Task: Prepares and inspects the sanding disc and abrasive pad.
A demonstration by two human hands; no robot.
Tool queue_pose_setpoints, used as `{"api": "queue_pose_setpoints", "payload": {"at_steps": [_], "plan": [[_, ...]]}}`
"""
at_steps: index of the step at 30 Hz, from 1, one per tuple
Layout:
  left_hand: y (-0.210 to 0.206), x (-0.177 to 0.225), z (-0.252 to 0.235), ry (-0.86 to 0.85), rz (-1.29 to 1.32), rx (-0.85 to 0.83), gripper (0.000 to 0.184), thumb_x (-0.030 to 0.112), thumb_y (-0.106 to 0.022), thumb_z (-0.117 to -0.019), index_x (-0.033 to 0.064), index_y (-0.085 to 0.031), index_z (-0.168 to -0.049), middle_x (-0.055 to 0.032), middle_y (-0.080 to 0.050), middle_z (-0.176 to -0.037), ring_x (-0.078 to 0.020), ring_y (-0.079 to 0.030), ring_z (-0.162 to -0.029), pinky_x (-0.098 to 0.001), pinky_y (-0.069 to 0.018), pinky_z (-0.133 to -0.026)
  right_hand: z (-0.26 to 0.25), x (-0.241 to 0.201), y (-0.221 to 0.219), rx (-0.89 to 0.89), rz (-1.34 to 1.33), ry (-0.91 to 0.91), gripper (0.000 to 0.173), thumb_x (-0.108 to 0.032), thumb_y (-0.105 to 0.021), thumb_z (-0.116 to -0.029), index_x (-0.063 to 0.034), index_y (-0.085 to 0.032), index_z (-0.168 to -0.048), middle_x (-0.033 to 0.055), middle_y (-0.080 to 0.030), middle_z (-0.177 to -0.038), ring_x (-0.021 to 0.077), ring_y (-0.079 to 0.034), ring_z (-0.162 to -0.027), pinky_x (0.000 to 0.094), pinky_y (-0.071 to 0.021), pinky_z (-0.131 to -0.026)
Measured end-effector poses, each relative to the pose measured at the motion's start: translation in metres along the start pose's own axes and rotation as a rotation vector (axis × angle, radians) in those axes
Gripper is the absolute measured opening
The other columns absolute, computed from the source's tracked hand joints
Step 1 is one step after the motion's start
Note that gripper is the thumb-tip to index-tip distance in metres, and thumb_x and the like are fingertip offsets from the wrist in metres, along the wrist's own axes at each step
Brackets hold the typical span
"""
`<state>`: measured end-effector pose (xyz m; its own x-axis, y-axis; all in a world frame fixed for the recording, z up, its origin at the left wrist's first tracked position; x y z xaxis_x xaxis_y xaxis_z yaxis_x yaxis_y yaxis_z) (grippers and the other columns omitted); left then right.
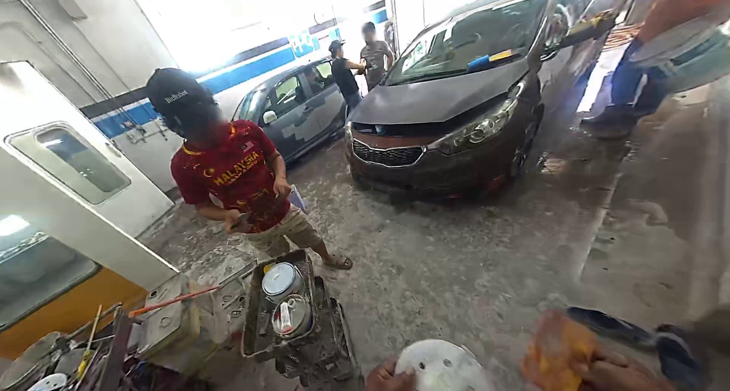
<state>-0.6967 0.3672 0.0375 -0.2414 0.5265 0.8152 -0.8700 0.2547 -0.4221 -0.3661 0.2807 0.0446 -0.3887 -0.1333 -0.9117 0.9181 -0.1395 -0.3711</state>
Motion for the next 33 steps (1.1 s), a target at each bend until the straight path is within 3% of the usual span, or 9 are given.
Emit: {"api": "queue_pose_setpoints", "payload": {"at_steps": [3, 5, 9, 14, 20, 22, 25, 29, 33], "plan": [[0.006, 0.002, 0.007, 0.03, 0.06, 0.116, 0.022, 0.011, -0.052, -0.1054, -0.0034, -0.061, -0.119, -0.0189, -0.073, -0.099, -0.0273, -0.074, -0.088, -0.0469, -0.0625, -0.08, 0.001, -0.007, -0.015, 0.034, -0.087, -0.023, 0.031, -0.022, -0.066, -0.0919, -0.0197, -0.065, -0.122, 0.0017, -0.066, -0.079, 0.0049, -0.053, -0.05, 0.0201, -0.0456, -0.043], [-0.006, -0.002, 0.011, 0.062, 0.127, 0.116, 0.029, 0.014, -0.045, -0.1087, -0.0035, -0.055, -0.129, -0.0221, -0.071, -0.106, -0.031, -0.073, -0.094, -0.05, -0.0621, -0.083, 0.004, -0.002, -0.029, 0.078, -0.063, -0.052, 0.033, -0.02, -0.063, -0.0907, -0.016, -0.063, -0.123, 0.0024, -0.063, -0.074, 0.0049, -0.051, -0.048, 0.0199, -0.0446, -0.043], [-0.028, -0.002, 0.007, 0.029, 0.207, 0.157, 0.033, 0.015, -0.039, -0.1095, -0.0035, -0.051, -0.134, -0.0237, -0.069, -0.11, -0.0322, -0.072, -0.098, -0.052, -0.0613, -0.085, 0.003, -0.006, -0.053, 0.192, 0.061, -0.035, 0.014, -0.011, -0.061, -0.0948, -0.0075, -0.064, -0.108, 0.0078, -0.064, -0.074, 0.0075, -0.049, -0.047, 0.0203, -0.0405, -0.043], [-0.049, -0.004, 0.006, 0.044, 0.307, 0.129, 0.037, 0.019, -0.034, -0.1109, -0.0048, -0.053, -0.131, -0.0252, -0.068, -0.111, -0.033, -0.071, -0.099, -0.051, -0.0605, -0.087, 0.003, 0.0, -0.067, 0.196, 0.198, -0.002, 0.006, -0.012, -0.064, -0.095, -0.007, -0.064, -0.098, 0.0075, -0.063, -0.072, 0.0091, -0.049, -0.047, 0.0222, -0.0404, -0.044], [-0.053, -0.015, 0.005, 0.103, 0.435, 0.148, 0.037, 0.018, -0.032, -0.1091, -0.006, -0.054, -0.128, -0.0281, -0.067, -0.11, -0.0359, -0.07, -0.099, -0.0534, -0.0587, -0.088, 0.001, -0.003, -0.084, 0.208, 0.57, 0.123, 0.011, -0.023, -0.067, -0.0915, -0.0123, -0.065, -0.093, 0.001, -0.068, -0.076, 0.0119, -0.064, -0.066, 0.0284, -0.0534, -0.06], [-0.051, -0.017, 0.004, 0.093, 0.481, 0.179, 0.037, 0.019, -0.032, -0.1096, -0.0047, -0.052, -0.13, -0.028, -0.066, -0.113, -0.0367, -0.069, -0.102, -0.0543, -0.058, -0.09, 0.007, -0.014, -0.09, 0.278, 0.782, 0.193, 0.012, -0.028, -0.065, -0.0922, -0.0169, -0.065, -0.094, -0.0042, -0.066, -0.073, 0.0078, -0.063, -0.064, 0.028, -0.054, -0.058], [-0.049, -0.017, 0.003, 0.089, 0.545, 0.201, 0.039, 0.022, -0.031, -0.1104, -0.0025, -0.05, -0.134, -0.0279, -0.065, -0.118, -0.0381, -0.068, -0.106, -0.0564, -0.0571, -0.091, 0.019, -0.035, -0.109, 0.399, 1.185, 0.554, 0.021, -0.028, -0.058, -0.0941, -0.0171, -0.071, -0.105, -0.0057, -0.062, -0.072, 0.006, -0.054, -0.054, 0.0293, -0.0491, -0.047], [-0.05, -0.018, 0.003, 0.135, 0.592, 0.171, 0.042, 0.028, -0.031, -0.1107, -0.0004, -0.05, -0.135, -0.0285, -0.064, -0.119, -0.0399, -0.068, -0.106, -0.0586, -0.0568, -0.09, 0.023, -0.013, -0.148, 0.107, 1.513, 0.767, 0.032, -0.016, -0.06, -0.0958, -0.0165, -0.073, -0.125, 0.0089, -0.07, -0.099, 0.0204, -0.067, -0.065, 0.0385, -0.057, -0.051], [-0.057, -0.016, 0.004, 0.137, 0.637, 0.13, 0.044, 0.032, -0.033, -0.1108, 0.0015, -0.049, -0.137, -0.0283, -0.063, -0.123, -0.0402, -0.066, -0.11, -0.0605, -0.055, -0.093, 0.018, 0.021, -0.16, -0.134, 1.731, 0.748, 0.034, -0.011, -0.063, -0.0945, -0.0146, -0.069, -0.128, 0.0134, -0.067, -0.106, 0.0277, -0.067, -0.072, 0.0403, -0.0575, -0.052]]}}
Point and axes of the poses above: each hand's wrist, its own z-axis away from the middle knuckle, its own y-axis out of the back of the hand, x = y × z, the point moved 6 cm from there along -z, towards the middle knuckle
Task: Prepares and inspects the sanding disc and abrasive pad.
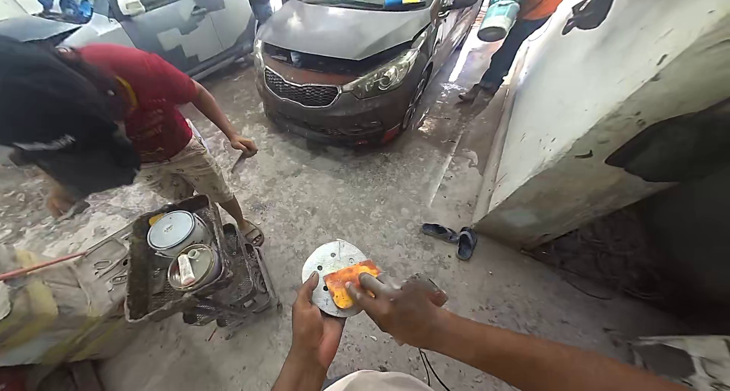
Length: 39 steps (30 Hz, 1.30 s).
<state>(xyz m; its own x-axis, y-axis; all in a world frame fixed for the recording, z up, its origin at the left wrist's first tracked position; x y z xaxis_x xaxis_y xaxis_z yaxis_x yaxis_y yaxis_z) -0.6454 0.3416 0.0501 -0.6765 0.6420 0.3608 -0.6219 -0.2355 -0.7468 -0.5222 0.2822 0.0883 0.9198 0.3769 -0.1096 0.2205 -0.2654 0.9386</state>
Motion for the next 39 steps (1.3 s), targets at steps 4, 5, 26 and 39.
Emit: {"api": "queue_pose_setpoints", "payload": {"at_steps": [4, 5, 26, 39], "plan": [[0.007, 0.004, -0.003, -0.03, -0.01, 0.049, 0.038, 0.026, -0.035, -0.1116, -0.0015, -0.049, -0.135, -0.0272, -0.064, -0.119, -0.0379, -0.068, -0.107, -0.0568, -0.0572, -0.091, 0.003, -0.002, -0.007, -0.023, 0.016, 0.105, 0.033, -0.008, -0.06, -0.0965, -0.0119, -0.068, -0.128, 0.0133, -0.068, -0.108, 0.0263, -0.066, -0.07, 0.038, -0.0563, -0.051], [0.006, 0.008, -0.003, -0.046, -0.003, 0.048, 0.038, 0.026, -0.035, -0.1117, -0.0005, -0.048, -0.135, -0.0263, -0.064, -0.119, -0.0372, -0.068, -0.108, -0.0563, -0.0574, -0.091, 0.007, -0.003, -0.008, -0.017, -0.002, 0.129, 0.032, -0.008, -0.059, -0.0978, -0.012, -0.068, -0.129, 0.0134, -0.068, -0.11, 0.026, -0.066, -0.07, 0.0378, -0.0559, -0.052], [-0.014, 0.002, 0.001, 0.093, 0.021, -0.091, 0.047, 0.035, -0.026, -0.1128, 0.0034, -0.045, -0.142, -0.0275, -0.062, -0.126, -0.0404, -0.065, -0.113, -0.0588, -0.0549, -0.095, 0.022, 0.031, 0.016, 0.122, -0.116, 0.093, 0.037, -0.008, -0.06, -0.0967, -0.018, -0.068, -0.132, 0.0128, -0.07, -0.121, 0.0281, -0.071, -0.08, 0.0436, -0.06, -0.06], [-0.017, 0.006, -0.002, 0.151, 0.111, -0.137, 0.047, 0.034, -0.028, -0.1128, -0.0003, -0.047, -0.139, -0.0275, -0.063, -0.124, -0.0396, -0.066, -0.112, -0.0563, -0.0558, -0.095, 0.018, 0.054, 0.019, 0.221, -0.114, 0.101, 0.037, -0.012, -0.051, -0.0979, -0.0196, -0.071, -0.127, 0.0128, -0.071, -0.122, 0.0259, -0.072, -0.072, 0.0407, -0.0586, -0.053]]}}
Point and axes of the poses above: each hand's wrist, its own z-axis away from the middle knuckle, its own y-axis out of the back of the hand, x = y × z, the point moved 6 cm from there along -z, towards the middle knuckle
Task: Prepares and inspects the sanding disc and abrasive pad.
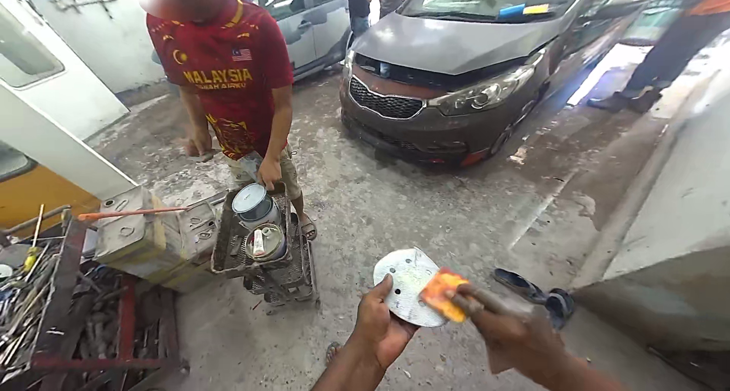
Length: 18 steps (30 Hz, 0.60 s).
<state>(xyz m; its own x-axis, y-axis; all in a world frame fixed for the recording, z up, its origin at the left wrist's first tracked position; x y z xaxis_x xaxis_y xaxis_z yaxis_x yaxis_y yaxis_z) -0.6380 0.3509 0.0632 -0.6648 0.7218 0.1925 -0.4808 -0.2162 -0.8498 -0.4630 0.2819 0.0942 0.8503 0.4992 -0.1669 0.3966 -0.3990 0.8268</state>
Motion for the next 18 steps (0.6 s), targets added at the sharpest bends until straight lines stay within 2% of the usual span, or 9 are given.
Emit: {"api": "queue_pose_setpoints", "payload": {"at_steps": [5, 7, 9, 11, 13, 16, 17, 18], "plan": [[0.002, 0.0, -0.001, -0.011, 0.012, 0.015, 0.045, 0.033, -0.029, -0.1127, 0.0003, -0.047, -0.138, -0.0258, -0.064, -0.122, -0.0375, -0.067, -0.111, -0.0548, -0.0559, -0.095, 0.001, -0.013, -0.005, -0.082, -0.008, 0.006, 0.038, -0.011, -0.056, -0.0974, -0.0209, -0.069, -0.132, 0.0142, -0.068, -0.126, 0.0266, -0.071, -0.074, 0.0413, -0.0591, -0.056], [0.001, -0.004, 0.004, 0.012, -0.007, 0.029, 0.047, 0.035, -0.03, -0.1125, 0.0005, -0.048, -0.138, -0.0257, -0.065, -0.121, -0.038, -0.068, -0.108, -0.0549, -0.0571, -0.092, -0.002, 0.004, -0.006, -0.047, 0.062, -0.012, 0.039, -0.011, -0.053, -0.0953, -0.018, -0.071, -0.129, 0.0156, -0.071, -0.121, 0.0301, -0.072, -0.071, 0.0452, -0.0587, -0.052], [0.0, -0.005, 0.01, 0.009, 0.001, 0.029, 0.047, 0.036, -0.031, -0.1124, 0.0006, -0.049, -0.138, -0.0252, -0.066, -0.12, -0.0375, -0.068, -0.107, -0.0545, -0.0574, -0.091, -0.002, 0.0, -0.006, -0.054, 0.06, -0.012, 0.04, -0.011, -0.052, -0.0946, -0.0165, -0.071, -0.13, 0.0163, -0.071, -0.118, 0.03, -0.071, -0.068, 0.0451, -0.0574, -0.05], [0.004, 0.003, 0.008, -0.034, 0.012, 0.038, 0.045, 0.034, -0.031, -0.1126, 0.001, -0.048, -0.138, -0.0238, -0.066, -0.12, -0.0357, -0.068, -0.109, -0.0529, -0.0568, -0.093, -0.003, -0.021, -0.008, -0.129, 0.013, 0.015, 0.038, -0.009, -0.056, -0.0972, -0.0164, -0.069, -0.132, 0.0177, -0.069, -0.122, 0.0297, -0.072, -0.072, 0.0434, -0.0591, -0.055], [0.008, 0.003, 0.007, -0.041, -0.006, 0.045, 0.043, 0.032, -0.031, -0.1128, 0.0009, -0.047, -0.139, -0.0231, -0.065, -0.121, -0.035, -0.068, -0.109, -0.0525, -0.0568, -0.094, 0.002, -0.024, -0.013, -0.177, 0.036, 0.006, 0.041, -0.008, -0.058, -0.0951, -0.017, -0.069, -0.133, 0.0184, -0.068, -0.125, 0.0307, -0.072, -0.075, 0.0436, -0.0593, -0.057], [-0.003, -0.007, 0.018, -0.018, -0.062, 0.042, 0.042, 0.033, -0.033, -0.1121, 0.0024, -0.053, -0.133, -0.018, -0.07, -0.112, -0.0297, -0.071, -0.1, -0.0476, -0.06, -0.086, 0.009, 0.017, -0.016, -0.297, 0.082, -0.139, 0.045, -0.007, -0.058, -0.096, -0.0104, -0.063, -0.141, 0.026, -0.063, -0.135, 0.0427, -0.073, -0.084, 0.0589, -0.0592, -0.063], [-0.003, -0.007, 0.023, -0.027, -0.06, 0.029, 0.041, 0.033, -0.034, -0.1119, 0.0029, -0.054, -0.132, -0.0167, -0.07, -0.111, -0.0283, -0.071, -0.099, -0.0464, -0.0602, -0.085, 0.009, 0.028, -0.022, -0.35, 0.09, -0.167, 0.044, -0.007, -0.059, -0.0957, -0.0081, -0.064, -0.139, 0.0279, -0.062, -0.134, 0.0463, -0.072, -0.088, 0.0629, -0.0574, -0.064], [-0.004, -0.005, 0.025, -0.043, -0.054, 0.014, 0.04, 0.032, -0.035, -0.1118, 0.0031, -0.054, -0.132, -0.0163, -0.07, -0.112, -0.0278, -0.07, -0.1, -0.0462, -0.0596, -0.086, 0.008, 0.037, -0.027, -0.395, 0.113, -0.184, 0.037, -0.007, -0.058, -0.0965, -0.0054, -0.067, -0.133, 0.0293, -0.063, -0.13, 0.0486, -0.071, -0.087, 0.0651, -0.056, -0.063]]}}
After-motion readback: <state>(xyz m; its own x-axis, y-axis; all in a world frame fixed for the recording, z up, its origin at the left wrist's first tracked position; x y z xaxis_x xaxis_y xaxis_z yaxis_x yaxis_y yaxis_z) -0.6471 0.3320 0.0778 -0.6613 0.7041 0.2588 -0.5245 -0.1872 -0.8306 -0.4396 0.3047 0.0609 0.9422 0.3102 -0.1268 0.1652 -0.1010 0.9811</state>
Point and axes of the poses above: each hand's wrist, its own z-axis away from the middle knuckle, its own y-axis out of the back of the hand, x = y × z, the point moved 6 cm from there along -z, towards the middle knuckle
